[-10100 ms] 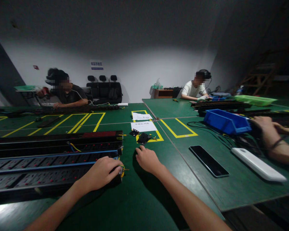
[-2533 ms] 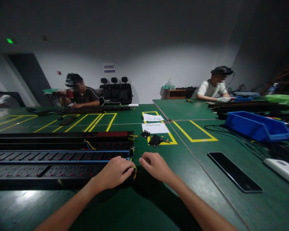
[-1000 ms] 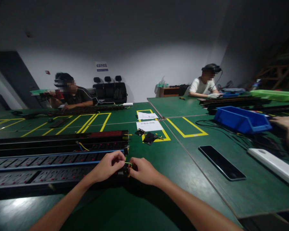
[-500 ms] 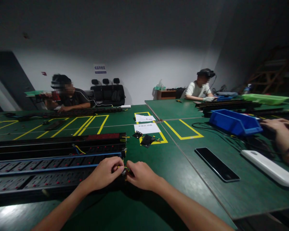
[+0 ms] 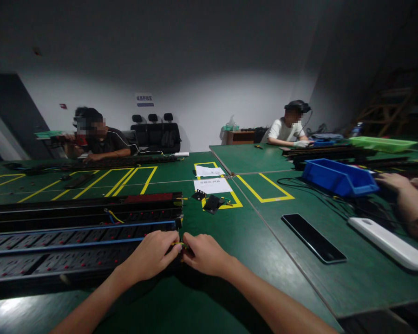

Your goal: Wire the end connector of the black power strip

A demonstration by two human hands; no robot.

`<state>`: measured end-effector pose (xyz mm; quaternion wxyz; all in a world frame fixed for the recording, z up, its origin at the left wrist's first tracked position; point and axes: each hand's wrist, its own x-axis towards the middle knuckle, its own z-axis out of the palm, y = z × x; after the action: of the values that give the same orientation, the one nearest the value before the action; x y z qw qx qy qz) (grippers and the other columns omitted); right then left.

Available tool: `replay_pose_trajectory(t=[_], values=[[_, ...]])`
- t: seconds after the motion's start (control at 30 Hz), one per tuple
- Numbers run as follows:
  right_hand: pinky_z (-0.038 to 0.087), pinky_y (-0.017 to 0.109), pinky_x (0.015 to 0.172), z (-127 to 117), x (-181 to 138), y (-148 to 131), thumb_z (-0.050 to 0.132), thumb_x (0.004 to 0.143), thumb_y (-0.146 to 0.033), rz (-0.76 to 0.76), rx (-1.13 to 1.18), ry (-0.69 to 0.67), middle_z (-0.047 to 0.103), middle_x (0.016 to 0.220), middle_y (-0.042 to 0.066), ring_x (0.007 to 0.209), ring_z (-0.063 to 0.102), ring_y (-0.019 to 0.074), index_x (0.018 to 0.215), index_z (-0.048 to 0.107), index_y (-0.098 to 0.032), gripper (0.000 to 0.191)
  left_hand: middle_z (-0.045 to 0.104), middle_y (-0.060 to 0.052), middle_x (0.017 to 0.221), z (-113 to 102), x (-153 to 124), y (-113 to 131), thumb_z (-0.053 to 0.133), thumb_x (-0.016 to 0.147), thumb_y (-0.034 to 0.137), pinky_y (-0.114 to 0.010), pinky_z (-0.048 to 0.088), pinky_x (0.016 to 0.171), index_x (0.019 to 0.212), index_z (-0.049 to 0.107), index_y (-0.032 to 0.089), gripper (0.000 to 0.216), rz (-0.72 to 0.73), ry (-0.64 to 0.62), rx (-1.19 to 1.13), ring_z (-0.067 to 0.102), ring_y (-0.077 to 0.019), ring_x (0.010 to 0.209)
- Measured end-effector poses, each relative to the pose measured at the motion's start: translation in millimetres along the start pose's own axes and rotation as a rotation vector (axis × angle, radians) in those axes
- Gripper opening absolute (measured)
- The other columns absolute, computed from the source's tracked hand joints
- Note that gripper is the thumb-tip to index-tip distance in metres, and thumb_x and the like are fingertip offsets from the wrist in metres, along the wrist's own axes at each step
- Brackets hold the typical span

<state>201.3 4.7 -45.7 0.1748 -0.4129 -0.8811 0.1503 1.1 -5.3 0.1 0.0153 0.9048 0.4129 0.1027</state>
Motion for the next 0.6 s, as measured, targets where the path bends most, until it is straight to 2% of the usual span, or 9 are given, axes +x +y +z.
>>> replay_pose_trajectory(t=[0.6], values=[[0.023, 0.027, 0.060, 0.2, -0.2, 0.8, 0.053, 0.091, -0.027, -0.009, -0.023, 0.005, 0.066, 0.078, 0.002, 0.068, 0.059, 0.0165, 0.093, 0.051, -0.021, 0.007, 0.065, -0.005, 0.082, -1.6, 0.2, 0.8, 0.039, 0.100, 0.031, -0.031, 0.040, 0.070, 0.085, 0.057, 0.019, 0.027, 0.020, 0.019, -0.029, 0.060, -0.0194, 0.075]])
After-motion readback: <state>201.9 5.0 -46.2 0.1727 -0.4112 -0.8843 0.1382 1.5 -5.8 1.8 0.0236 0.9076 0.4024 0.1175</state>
